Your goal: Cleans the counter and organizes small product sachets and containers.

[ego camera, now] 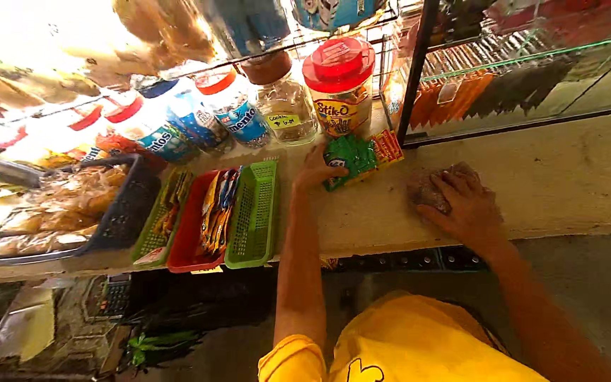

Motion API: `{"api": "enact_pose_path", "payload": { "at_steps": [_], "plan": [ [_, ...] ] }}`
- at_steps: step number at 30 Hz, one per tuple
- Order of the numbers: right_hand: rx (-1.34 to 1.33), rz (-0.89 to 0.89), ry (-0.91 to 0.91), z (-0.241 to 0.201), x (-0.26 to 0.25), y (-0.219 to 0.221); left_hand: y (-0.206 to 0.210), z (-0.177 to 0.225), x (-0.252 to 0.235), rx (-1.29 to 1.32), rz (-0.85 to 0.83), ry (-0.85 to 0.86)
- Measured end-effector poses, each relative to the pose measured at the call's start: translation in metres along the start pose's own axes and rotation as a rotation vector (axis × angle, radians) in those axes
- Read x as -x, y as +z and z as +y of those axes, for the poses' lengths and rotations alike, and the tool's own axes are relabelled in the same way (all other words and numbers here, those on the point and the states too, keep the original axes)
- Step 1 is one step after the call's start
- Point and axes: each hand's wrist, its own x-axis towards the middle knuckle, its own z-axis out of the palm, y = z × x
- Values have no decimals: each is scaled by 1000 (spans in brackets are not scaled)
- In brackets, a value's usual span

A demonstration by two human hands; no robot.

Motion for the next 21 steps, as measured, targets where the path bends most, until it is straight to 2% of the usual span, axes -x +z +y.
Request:
{"api": "enact_pose_path", "payload": {
  "at_steps": [8,16,21],
  "plan": [
    [-11,38,-32,0,1,1,-7,15,21,73,49,-81],
    [-83,-97,-24,-2,-8,-11,8,23,90,406,438,-117],
    [-60,-210,3,-5,-18,-22,24,6,130,451,535,-258]
  ]
}}
